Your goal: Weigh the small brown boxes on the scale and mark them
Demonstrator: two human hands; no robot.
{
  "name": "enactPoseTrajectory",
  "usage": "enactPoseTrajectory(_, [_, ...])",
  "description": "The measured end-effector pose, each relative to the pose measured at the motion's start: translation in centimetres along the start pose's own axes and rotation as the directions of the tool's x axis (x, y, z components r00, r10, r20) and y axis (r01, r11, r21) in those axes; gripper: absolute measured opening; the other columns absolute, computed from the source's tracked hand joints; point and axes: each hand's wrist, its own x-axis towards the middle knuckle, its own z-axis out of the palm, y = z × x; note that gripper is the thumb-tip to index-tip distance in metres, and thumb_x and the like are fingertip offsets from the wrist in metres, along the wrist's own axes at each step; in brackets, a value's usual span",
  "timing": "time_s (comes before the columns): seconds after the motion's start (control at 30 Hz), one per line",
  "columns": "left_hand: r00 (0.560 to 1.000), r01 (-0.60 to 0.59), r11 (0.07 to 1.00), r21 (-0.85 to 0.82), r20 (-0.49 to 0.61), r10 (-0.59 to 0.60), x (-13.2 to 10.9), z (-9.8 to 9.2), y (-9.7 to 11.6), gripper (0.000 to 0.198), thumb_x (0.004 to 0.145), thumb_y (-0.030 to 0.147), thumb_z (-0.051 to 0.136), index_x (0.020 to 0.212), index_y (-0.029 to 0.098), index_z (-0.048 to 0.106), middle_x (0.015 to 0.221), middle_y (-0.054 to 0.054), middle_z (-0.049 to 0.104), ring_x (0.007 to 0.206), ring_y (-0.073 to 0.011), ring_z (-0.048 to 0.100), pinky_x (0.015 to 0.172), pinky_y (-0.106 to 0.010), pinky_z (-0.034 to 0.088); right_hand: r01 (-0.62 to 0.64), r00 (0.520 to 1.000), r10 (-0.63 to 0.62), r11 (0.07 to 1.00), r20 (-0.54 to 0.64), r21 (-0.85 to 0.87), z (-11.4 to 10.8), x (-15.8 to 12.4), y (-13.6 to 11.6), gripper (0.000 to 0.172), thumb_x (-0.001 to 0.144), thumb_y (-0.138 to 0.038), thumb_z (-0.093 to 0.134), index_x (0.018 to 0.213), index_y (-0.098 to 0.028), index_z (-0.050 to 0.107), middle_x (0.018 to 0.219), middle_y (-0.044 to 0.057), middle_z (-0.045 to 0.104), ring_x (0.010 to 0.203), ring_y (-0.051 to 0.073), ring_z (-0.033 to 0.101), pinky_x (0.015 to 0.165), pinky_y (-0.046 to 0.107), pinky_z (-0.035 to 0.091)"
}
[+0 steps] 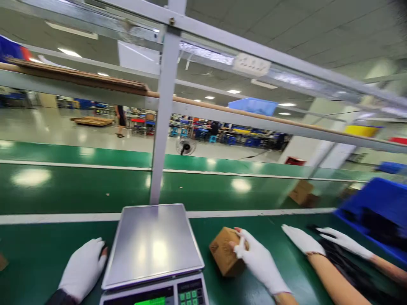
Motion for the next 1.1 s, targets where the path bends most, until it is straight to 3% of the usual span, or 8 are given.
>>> enactPoseTrajectory(0.2, [0.996,0.059,0.994,0.088,0.059,-0.064,-1.1,-1.7,0.6,0.044,0.091,0.031,0.036,0.115,0.011,0.066,0.126,-0.013,0.058,0.121,-0.0269,0.052,0.109,-0.042,0.042,0.151,0.988,-0.151,0.989,-0.031,-0.011,-0.4,1.0,-7.8,0.065,0.069,-0.060,0.064,0.120,-0.020,0.062,0.109,0.012,0.071,0.093,0.030,0.069,0.079,0.040,0.056])
enactPoseTrajectory(0.33, [0.996,0.066,0.995,0.075,0.047,-0.069,-1.2,-1.5,0.3,0.044,0.090,0.032,0.036,0.113,0.012,0.067,0.124,-0.013,0.059,0.120,-0.0269,0.053,0.108,-0.042,0.043,0.530,0.848,-0.531,0.845,0.012,-0.067,2.8,-1.6,-14.8,0.054,0.073,-0.048,0.065,0.117,-0.017,0.066,0.120,0.014,0.065,0.113,0.032,0.060,0.099,0.045,0.048])
enactPoseTrajectory(0.43, [0.996,0.081,0.994,0.068,0.032,-0.083,-1.3,-1.6,0.0,0.044,0.089,0.033,0.035,0.110,0.012,0.068,0.122,-0.013,0.060,0.118,-0.0272,0.054,0.106,-0.042,0.045,0.592,0.790,-0.601,0.800,0.125,0.104,4.5,-2.2,-16.8,0.056,0.079,-0.049,0.063,0.125,-0.017,0.061,0.125,0.014,0.063,0.114,0.029,0.060,0.099,0.043,0.049])
enactPoseTrajectory(0.63, [0.997,0.071,0.996,0.047,0.008,-0.071,-1.2,-1.9,0.0,0.043,0.089,0.035,0.035,0.106,0.013,0.068,0.120,-0.013,0.061,0.116,-0.0271,0.054,0.104,-0.042,0.046,0.233,0.956,-0.283,0.890,0.073,0.392,7.5,0.5,-10.1,0.058,0.085,-0.059,0.052,0.118,-0.012,0.061,0.113,0.016,0.068,0.093,0.027,0.069,0.079,0.037,0.057])
enactPoseTrajectory(0.73, [0.998,0.067,0.997,0.031,0.014,-0.068,-1.0,-2.1,-0.1,0.045,0.089,0.037,0.034,0.105,0.012,0.067,0.120,-0.014,0.061,0.116,-0.0287,0.054,0.102,-0.043,0.047,0.048,0.996,-0.070,0.954,0.062,0.296,9.7,0.0,-3.7,0.061,0.080,-0.062,0.050,0.110,-0.011,0.062,0.094,0.013,0.071,0.082,0.026,0.069,0.074,0.037,0.057])
enactPoseTrajectory(0.83, [0.997,0.076,0.997,0.002,0.026,-0.076,-0.9,-2.3,0.1,0.046,0.088,0.039,0.033,0.104,0.012,0.067,0.120,-0.014,0.060,0.117,-0.0293,0.053,0.103,-0.044,0.045,0.021,1.000,-0.020,0.994,-0.008,0.106,10.9,-3.0,0.8,0.056,0.081,-0.061,0.044,0.102,-0.014,0.065,0.089,0.010,0.072,0.083,0.026,0.069,0.081,0.039,0.055])
enactPoseTrajectory(1.0, [0.990,0.141,0.986,-0.092,0.035,-0.138,-1.1,-2.8,1.3,0.052,0.084,0.046,0.034,0.103,0.011,0.067,0.124,-0.016,0.058,0.121,-0.0320,0.050,0.107,-0.048,0.041,0.018,1.000,-0.017,0.996,-0.017,0.082,10.9,-7.6,2.1,0.056,0.087,-0.060,0.041,0.113,-0.018,0.066,0.107,0.010,0.071,0.102,0.026,0.066,0.091,0.036,0.053])
enactPoseTrajectory(1.1, [0.972,0.234,0.953,-0.193,0.041,-0.231,-1.6,-3.1,2.2,0.054,0.083,0.050,0.032,0.100,0.013,0.067,0.118,-0.014,0.062,0.118,-0.0323,0.052,0.103,-0.047,0.045,0.017,1.000,-0.018,0.992,0.001,0.125,10.6,-8.4,2.0,0.060,0.086,-0.069,0.039,0.093,-0.019,0.071,0.088,0.009,0.073,0.088,0.026,0.068,0.082,0.036,0.055])
